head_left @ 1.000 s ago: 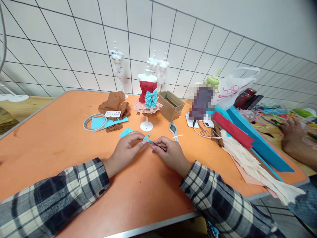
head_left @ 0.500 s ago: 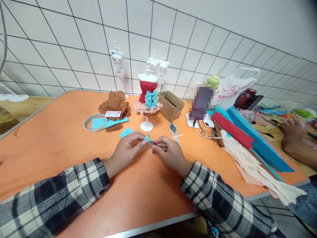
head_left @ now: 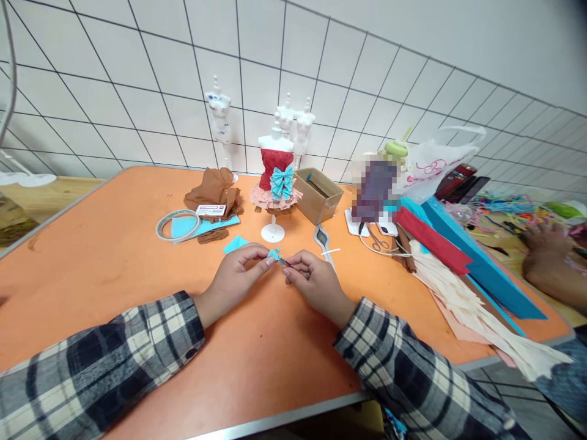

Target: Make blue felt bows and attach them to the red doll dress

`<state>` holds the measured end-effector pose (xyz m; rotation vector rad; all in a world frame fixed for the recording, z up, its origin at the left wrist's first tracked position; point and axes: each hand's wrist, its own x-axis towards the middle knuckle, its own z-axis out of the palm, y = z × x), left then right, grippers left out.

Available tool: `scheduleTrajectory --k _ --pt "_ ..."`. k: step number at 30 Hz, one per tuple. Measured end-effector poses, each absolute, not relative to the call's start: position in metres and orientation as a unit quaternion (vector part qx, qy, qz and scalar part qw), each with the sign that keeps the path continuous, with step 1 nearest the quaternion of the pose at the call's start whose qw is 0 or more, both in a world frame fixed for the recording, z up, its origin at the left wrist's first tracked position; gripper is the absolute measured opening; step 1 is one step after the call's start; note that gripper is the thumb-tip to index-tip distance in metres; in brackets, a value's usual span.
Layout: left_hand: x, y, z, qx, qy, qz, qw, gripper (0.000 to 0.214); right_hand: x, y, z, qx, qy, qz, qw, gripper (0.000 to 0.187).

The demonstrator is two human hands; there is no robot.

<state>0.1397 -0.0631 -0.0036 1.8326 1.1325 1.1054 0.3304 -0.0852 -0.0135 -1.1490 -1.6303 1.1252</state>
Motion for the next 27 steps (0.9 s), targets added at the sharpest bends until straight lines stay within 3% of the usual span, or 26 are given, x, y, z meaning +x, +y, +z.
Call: scheduleTrajectory --k 6,20,27 --pt "0.1397 -0.0652 0.0008 0.735 0.421 0.426 0.318 0.018 0.3325 -0.0844 -0.0134 -0.48 -0.675 0.391 0.401 0.014" --pt "0.1391 -0.0641 -0.0002 0.736 0.433 0.424 0.302 0.019 0.3319 -0.0845 -0.0112 -0.469 -0.658 0.43 0.403 0.012" --pt "0.1415 -0.064 0.0005 0.722 0.446 0.427 0.312 0.02 0.3343 -0.0811 -0.0128 -0.481 -0.671 0.384 0.413 0.022"
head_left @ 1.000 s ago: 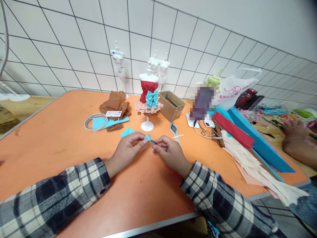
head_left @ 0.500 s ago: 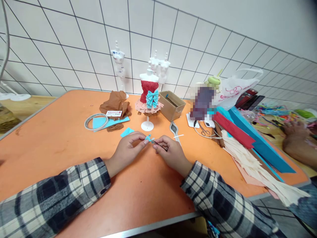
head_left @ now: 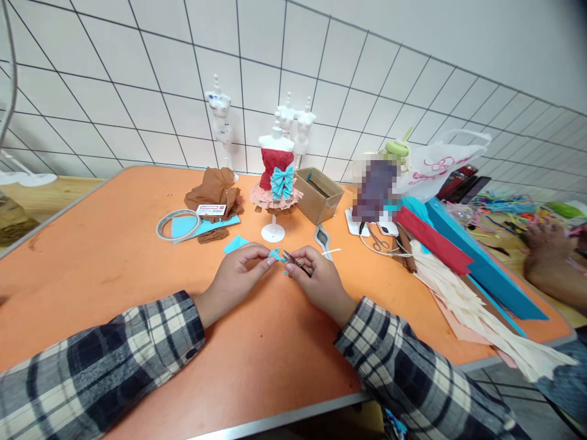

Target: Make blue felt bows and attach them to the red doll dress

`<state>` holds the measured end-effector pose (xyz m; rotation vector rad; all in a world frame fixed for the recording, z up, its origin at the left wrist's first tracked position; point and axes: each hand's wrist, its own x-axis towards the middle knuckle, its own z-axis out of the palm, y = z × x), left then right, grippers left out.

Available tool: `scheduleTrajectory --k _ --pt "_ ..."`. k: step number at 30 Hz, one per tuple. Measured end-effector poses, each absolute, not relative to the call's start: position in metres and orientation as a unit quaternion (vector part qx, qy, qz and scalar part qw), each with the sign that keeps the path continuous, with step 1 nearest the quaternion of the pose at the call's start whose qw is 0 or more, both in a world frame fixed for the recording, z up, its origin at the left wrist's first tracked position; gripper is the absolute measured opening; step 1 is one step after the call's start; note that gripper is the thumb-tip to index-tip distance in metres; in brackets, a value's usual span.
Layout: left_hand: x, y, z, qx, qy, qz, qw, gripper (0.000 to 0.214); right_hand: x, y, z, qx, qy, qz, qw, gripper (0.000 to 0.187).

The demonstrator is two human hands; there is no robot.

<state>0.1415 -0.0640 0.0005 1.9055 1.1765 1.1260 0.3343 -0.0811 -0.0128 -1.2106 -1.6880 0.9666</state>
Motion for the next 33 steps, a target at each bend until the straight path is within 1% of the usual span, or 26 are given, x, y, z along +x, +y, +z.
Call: scheduleTrajectory --k 3,7,9,16,20,23,26,33 --pt "0.141 -0.064 0.0 0.719 0.459 0.419 0.311 0.023 0.343 -0.073 -0.012 -0.503 -0.681 0.339 0.41 0.02" --pt "0.138 -0.062 -0.002 0.708 0.463 0.419 0.331 0.028 0.358 -0.059 -0.011 -0.534 -0.758 0.182 0.328 0.017" --pt "0.136 -0.061 -0.003 0.696 0.468 0.424 0.341 0.028 0.363 -0.054 -0.013 -0.522 -0.785 0.157 0.295 0.017" --pt "0.135 -0.058 -0.003 0.648 0.473 0.448 0.394 0.03 0.356 -0.053 -0.024 -0.5 -0.808 0.182 0.253 0.026" --pt "0.135 -0.058 -0.002 0.646 0.473 0.446 0.399 0.032 0.359 -0.052 -0.02 -0.497 -0.802 0.195 0.27 0.026" --pt "0.136 -0.057 -0.003 0.645 0.478 0.444 0.397 0.032 0.369 -0.05 -0.01 -0.437 -0.827 0.222 0.276 0.023" --pt "0.135 -0.056 -0.005 0.643 0.48 0.445 0.398 0.032 0.381 -0.048 -0.006 -0.365 -0.863 0.252 0.242 0.024" --pt "0.136 -0.055 -0.005 0.638 0.477 0.445 0.409 0.031 0.373 -0.045 -0.019 -0.435 -0.844 0.186 0.252 0.023"
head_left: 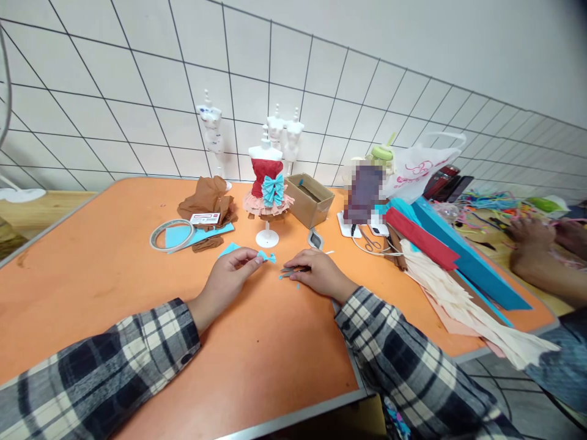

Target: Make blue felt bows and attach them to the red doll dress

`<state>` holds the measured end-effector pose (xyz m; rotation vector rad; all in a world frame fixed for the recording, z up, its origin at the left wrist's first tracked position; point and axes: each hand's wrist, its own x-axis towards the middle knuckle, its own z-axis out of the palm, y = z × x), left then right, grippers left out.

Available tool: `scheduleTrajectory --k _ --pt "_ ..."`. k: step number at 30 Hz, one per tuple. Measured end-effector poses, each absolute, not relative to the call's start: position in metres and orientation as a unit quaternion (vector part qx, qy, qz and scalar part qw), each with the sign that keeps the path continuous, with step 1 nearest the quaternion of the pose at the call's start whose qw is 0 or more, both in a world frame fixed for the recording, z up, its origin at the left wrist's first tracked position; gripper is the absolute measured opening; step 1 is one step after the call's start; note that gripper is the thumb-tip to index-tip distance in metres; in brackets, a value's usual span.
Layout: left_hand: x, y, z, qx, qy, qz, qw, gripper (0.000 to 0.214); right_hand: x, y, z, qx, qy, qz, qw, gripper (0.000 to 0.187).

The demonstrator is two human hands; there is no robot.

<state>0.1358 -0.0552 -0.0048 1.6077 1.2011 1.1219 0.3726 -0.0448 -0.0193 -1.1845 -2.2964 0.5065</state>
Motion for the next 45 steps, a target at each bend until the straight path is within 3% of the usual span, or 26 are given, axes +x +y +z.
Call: scheduleTrajectory --k 5,13,33,39,45 --pt "0.135 -0.056 -0.006 0.637 0.483 0.453 0.394 0.028 0.379 -0.048 -0.01 -0.442 -0.844 0.182 0.244 0.036" --pt "0.122 -0.046 -0.007 0.6 0.515 0.493 0.363 0.032 0.384 -0.053 -0.011 -0.379 -0.89 0.164 0.193 0.008" --pt "0.119 -0.036 -0.012 0.575 0.541 0.486 0.374 0.032 0.325 -0.039 -0.015 -0.467 -0.841 0.072 0.265 0.014" --pt "0.117 -0.041 -0.013 0.542 0.556 0.506 0.376 0.034 0.314 -0.017 -0.016 -0.514 -0.839 0.041 0.177 0.017" --pt "0.112 -0.059 -0.011 0.522 0.556 0.507 0.402 0.034 0.32 -0.031 -0.009 -0.483 -0.857 0.043 0.175 0.019"
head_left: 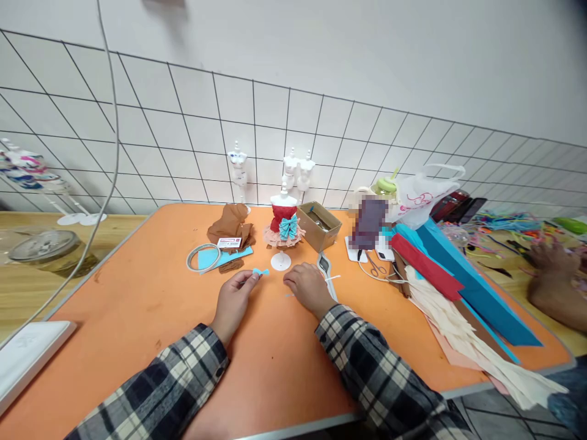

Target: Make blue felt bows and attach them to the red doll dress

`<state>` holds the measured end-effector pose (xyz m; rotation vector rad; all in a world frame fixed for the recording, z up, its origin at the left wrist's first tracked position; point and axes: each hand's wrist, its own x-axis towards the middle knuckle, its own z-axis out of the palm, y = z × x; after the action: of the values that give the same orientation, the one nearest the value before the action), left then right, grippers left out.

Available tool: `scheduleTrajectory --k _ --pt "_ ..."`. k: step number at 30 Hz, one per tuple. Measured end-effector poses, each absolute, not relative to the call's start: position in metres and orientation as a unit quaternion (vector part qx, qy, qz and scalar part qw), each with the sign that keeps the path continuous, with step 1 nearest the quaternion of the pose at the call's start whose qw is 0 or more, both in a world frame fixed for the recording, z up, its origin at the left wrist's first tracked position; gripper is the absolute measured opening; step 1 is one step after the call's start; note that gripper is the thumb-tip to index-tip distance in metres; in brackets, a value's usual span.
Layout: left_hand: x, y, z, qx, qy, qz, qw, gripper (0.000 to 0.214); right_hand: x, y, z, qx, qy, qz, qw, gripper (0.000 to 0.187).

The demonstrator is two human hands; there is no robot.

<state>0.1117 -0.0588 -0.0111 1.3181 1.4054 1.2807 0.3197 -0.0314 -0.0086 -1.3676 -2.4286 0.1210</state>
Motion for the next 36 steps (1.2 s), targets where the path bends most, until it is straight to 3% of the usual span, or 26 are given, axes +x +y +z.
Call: scheduleTrajectory --k 5,11,16,22,28,36 --pt "0.11 -0.063 -0.01 0.521 0.554 0.501 0.413 0.032 0.338 -0.049 -0.004 -0.425 -0.892 0.037 0.148 0.019" --pt "0.112 -0.06 -0.01 0.531 0.552 0.494 0.411 0.027 0.323 -0.05 -0.012 -0.406 -0.905 -0.054 0.12 0.015" --pt "0.109 -0.058 -0.009 0.549 0.542 0.493 0.402 0.027 0.327 -0.049 -0.006 -0.388 -0.871 -0.09 0.289 0.02" --pt "0.108 -0.056 -0.009 0.651 0.506 0.46 0.33 0.025 0.374 0.005 0.057 -0.509 -0.736 -0.131 0.427 0.026" --pt "0.107 -0.058 -0.008 0.68 0.492 0.45 0.305 0.024 0.388 0.061 0.083 -0.603 -0.751 -0.101 0.248 0.035" --pt "0.109 -0.059 -0.008 0.701 0.475 0.437 0.303 0.023 0.394 0.074 0.079 -0.655 -0.718 -0.126 0.198 0.02"
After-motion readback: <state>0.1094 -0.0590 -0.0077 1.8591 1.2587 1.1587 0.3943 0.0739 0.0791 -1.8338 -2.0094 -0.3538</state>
